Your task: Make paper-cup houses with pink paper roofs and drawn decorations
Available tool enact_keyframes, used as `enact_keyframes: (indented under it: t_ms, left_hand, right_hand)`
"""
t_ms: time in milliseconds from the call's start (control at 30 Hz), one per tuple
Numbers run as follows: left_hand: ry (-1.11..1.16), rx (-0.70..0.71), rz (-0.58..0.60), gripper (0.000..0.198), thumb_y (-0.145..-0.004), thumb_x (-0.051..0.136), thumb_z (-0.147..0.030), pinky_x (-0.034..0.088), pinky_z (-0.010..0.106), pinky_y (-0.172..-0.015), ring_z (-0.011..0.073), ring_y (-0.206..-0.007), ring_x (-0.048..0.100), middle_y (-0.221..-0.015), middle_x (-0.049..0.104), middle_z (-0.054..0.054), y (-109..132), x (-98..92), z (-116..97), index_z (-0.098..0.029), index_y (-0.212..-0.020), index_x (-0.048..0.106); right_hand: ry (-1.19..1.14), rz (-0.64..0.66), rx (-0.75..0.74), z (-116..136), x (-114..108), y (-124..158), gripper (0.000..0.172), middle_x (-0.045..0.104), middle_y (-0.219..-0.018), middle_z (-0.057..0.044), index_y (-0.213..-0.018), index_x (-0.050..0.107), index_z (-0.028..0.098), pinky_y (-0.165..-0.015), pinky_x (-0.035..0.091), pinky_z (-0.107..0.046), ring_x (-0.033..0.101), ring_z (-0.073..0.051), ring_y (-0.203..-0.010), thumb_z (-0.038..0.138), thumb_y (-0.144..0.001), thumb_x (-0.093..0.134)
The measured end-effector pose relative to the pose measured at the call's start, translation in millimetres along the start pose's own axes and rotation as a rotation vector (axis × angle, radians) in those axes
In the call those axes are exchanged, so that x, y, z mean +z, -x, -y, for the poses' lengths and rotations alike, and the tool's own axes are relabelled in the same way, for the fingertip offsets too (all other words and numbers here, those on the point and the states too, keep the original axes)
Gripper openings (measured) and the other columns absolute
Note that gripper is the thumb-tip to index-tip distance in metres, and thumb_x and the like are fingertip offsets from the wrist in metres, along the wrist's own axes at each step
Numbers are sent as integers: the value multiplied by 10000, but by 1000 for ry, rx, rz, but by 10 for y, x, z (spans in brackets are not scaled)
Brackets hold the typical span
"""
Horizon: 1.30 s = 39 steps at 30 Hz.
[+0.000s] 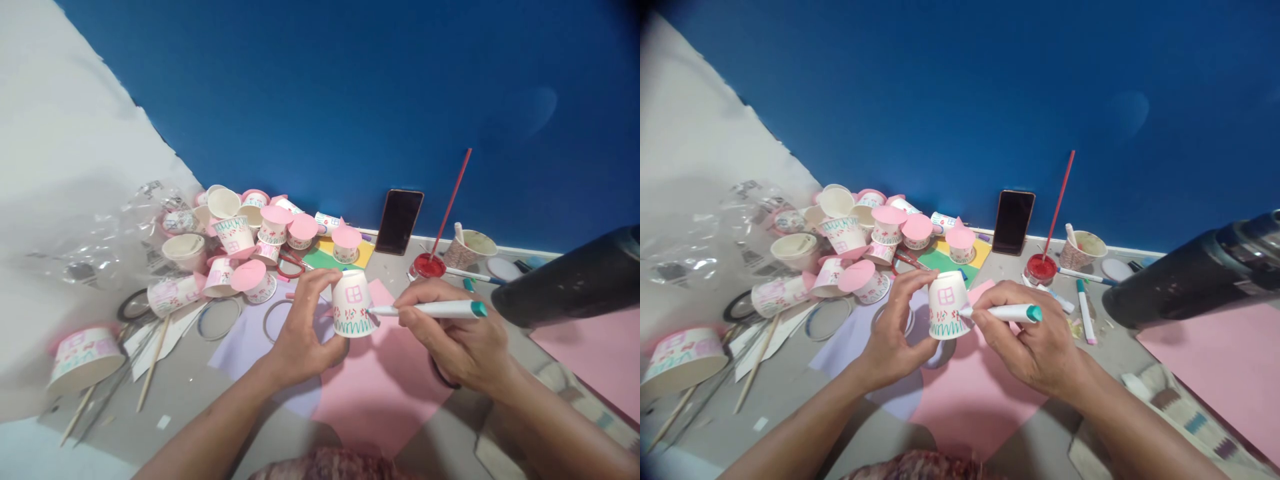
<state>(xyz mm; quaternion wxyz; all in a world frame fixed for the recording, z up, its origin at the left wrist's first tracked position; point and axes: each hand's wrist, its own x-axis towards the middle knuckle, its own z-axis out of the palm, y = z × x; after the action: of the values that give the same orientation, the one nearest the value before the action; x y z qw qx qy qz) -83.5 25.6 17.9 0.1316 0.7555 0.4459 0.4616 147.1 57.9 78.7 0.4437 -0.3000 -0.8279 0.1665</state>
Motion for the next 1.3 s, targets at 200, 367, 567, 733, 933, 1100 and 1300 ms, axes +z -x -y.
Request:
enact_keyframes:
  t_ms: [200, 367, 567, 733, 933, 1100, 1300]
  left_hand:
    - [3, -2, 6, 713, -790, 646, -103, 495, 514, -1130, 303, -1353, 543, -1407, 546, 130, 1, 8, -3, -256, -1454, 436]
    - [1, 4, 5, 703, -791, 644, -105, 501, 498, -1124, 295, -1346, 550, -1401, 545, 129, 6, 13, -1, -248, -1449, 442]
    - [-2, 3, 5, 708, -787, 646, -98, 500, 498, -1120, 299, -1342, 553, -1396, 543, 130, 9, 16, 4, -251, -1448, 443]
    - [-15, -11, 9, 710, -790, 630, -100, 500, 467, -1113, 283, -1335, 545, -1392, 532, 126, 4, 8, 5, -248, -1458, 442]
    - [-4, -57, 19, 756, -766, 666, -115, 509, 469, -1079, 297, -1312, 543, -1374, 533, 112, 17, -8, 13, -279, -1475, 460]
    - [37, -110, 56, 816, -787, 752, -205, 506, 493, -1077, 318, -1311, 549, -1410, 529, 111, 57, -11, 70, -310, -1527, 423]
    - [48, -26, 61, 966, -753, 910, -481, 460, 547, -1132, 355, -1307, 580, -1421, 579, 116, 89, -17, 115, -351, -1565, 403]
  right_hand:
    - [13, 23, -1, 7, -7, -8, 201, 720, -674, 7, -811, 648, 241, -503, 478, -248, 621, -128, -503, 143, -958, 551]
    - [0, 13, -18, -11, 7, 3, 181, 729, -688, 5, -833, 659, 226, -503, 472, -244, 640, -127, -529, 159, -968, 560]
    - [-23, 2, -35, -37, 22, 12, 150, 752, -741, 10, -858, 671, 221, -518, 473, -226, 661, -117, -575, 148, -960, 589]
    - [-40, -55, -16, -56, -3, 54, 134, 745, -744, 21, -879, 680, 233, -511, 484, -222, 653, -111, -563, 153, -967, 618]
    - [-80, -183, 84, -184, -9, 120, 218, 776, -862, 2, -1206, 701, 257, -591, 568, -251, 693, -129, -627, 189, -1009, 639]
    - [41, 101, 2, -250, -40, 22, 428, 791, -1165, -84, -1312, 641, 237, -858, 627, -360, 761, -229, -1000, 380, -932, 775]
    - [44, 383, -44, -314, 4, 38, 919, 701, -1277, -128, -1456, 528, 239, -967, 597, -442, 616, -313, -1238, 542, -694, 943]
